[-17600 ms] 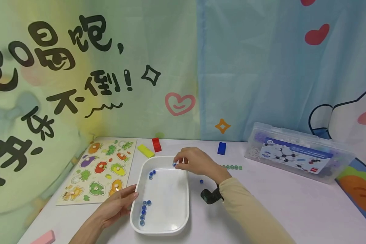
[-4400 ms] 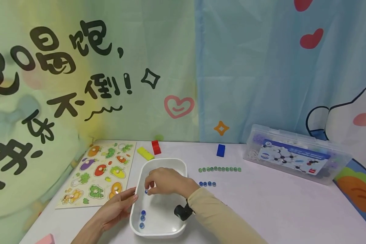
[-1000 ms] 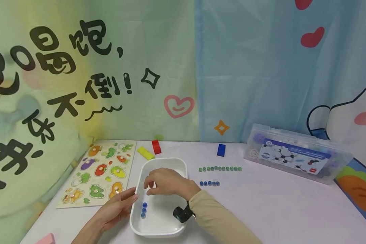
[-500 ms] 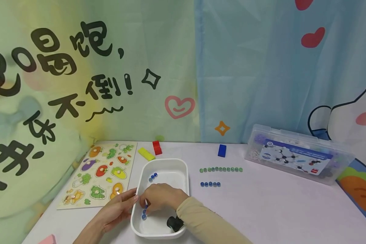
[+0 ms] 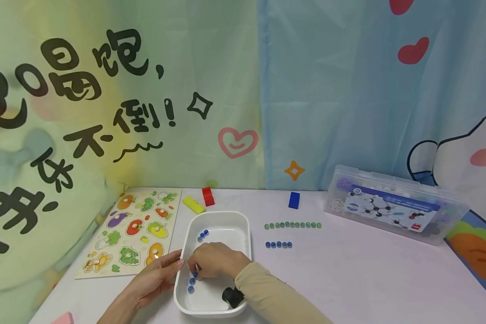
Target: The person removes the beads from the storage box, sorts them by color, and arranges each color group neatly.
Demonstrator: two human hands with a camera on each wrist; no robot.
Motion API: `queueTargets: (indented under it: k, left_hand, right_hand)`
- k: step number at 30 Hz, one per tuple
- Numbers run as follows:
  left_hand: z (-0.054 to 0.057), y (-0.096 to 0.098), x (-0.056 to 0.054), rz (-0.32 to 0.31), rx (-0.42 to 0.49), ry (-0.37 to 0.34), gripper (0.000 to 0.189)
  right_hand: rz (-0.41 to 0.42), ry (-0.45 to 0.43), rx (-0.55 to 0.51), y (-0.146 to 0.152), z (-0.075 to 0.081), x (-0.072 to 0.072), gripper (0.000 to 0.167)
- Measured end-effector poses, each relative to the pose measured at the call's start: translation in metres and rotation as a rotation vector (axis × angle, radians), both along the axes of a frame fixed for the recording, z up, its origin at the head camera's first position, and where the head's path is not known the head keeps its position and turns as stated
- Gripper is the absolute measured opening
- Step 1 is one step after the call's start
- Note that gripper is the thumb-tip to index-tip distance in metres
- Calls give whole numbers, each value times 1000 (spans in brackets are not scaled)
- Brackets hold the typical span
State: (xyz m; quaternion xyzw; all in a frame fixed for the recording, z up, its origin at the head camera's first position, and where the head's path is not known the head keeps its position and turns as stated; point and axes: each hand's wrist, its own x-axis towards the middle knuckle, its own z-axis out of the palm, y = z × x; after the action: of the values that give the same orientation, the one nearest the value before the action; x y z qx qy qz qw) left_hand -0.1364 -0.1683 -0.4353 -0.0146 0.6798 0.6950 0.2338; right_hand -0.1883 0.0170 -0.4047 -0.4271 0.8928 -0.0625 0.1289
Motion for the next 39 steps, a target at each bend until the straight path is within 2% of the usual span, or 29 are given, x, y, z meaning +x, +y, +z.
queueTargets:
  k: [5,10,16,20,25,29,31,35,39]
  left_hand:
    - [-1,1,0,-2,4,-4,70]
    - [-1,4,0,10,-21,-22,67]
    - [-2,5,1,38,-56,-39,69]
    - [-3,4,1,40,-55,-38,70]
    - [-2,3,1,34,-49,-35,69]
    - [-1,2,1,29,-41,-31,69]
    - [0,1,1,28,-42,-29,69]
    - [0,2,0,29,-43,-28,68]
    - [0,2,0,29,-42,-31,69]
  right_hand:
    - [-20,-28,-77,9,9,-3,9]
    - [-43,-63,-177,31,26,-9,12]
    - [-129,-86,-318,78,44,-17,13]
    - [-204,-63,-367,119,46,-23,15]
    - [-285,-26,-389,172,33,-30,17]
    - [-385,-16,-377,207,17,-32,17]
    - [-408,1,-375,221,7,-33,15]
    - [-449,8,-368,240,-13,-32,10]
    - [-497,-20,-356,246,-27,-30,11]
